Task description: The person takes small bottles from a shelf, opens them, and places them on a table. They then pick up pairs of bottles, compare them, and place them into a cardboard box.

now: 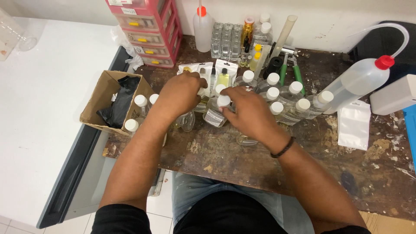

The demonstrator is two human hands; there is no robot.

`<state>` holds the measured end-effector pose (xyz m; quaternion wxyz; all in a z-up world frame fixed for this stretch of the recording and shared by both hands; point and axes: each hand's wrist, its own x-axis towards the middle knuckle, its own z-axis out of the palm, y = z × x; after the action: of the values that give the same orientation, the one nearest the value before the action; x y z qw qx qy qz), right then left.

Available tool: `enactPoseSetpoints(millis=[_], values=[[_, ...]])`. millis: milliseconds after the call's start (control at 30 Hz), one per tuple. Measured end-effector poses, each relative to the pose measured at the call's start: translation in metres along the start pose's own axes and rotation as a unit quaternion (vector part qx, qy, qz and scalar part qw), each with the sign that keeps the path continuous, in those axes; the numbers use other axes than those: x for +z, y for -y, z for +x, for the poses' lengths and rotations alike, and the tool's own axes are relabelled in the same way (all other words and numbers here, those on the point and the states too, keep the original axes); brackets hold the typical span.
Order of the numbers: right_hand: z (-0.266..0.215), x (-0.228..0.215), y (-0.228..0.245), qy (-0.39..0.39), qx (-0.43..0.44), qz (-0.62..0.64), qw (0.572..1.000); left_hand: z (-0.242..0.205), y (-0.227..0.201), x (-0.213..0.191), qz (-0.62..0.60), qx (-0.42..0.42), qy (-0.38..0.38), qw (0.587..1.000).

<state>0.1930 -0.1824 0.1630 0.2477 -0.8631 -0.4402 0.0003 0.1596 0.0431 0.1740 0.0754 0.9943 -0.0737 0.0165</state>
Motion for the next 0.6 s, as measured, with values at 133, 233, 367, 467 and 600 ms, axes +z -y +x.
enactPoseSetpoints(millis=[133, 233, 367, 467, 600], values=[[-0.009, -0.027, 0.001, -0.106, 0.033, 0.19, 0.975, -0.005, -0.007, -0.035, -0.003, 0.028, -0.025, 0.999], [-0.012, -0.035, -0.01, -0.156, 0.015, 0.286, 0.945, -0.014, -0.022, -0.071, -0.055, 0.029, -0.049, 0.997], [-0.011, -0.046, -0.023, -0.203, 0.008, 0.325, 0.924, -0.02, -0.031, -0.097, -0.113, 0.054, -0.079, 0.989], [-0.008, -0.063, -0.022, -0.212, -0.009, 0.326, 0.921, -0.018, -0.031, -0.105, -0.186, 0.074, -0.114, 0.973], [-0.002, -0.077, -0.028, -0.215, 0.008, 0.362, 0.907, -0.008, -0.022, -0.092, -0.303, 0.095, -0.127, 0.94]])
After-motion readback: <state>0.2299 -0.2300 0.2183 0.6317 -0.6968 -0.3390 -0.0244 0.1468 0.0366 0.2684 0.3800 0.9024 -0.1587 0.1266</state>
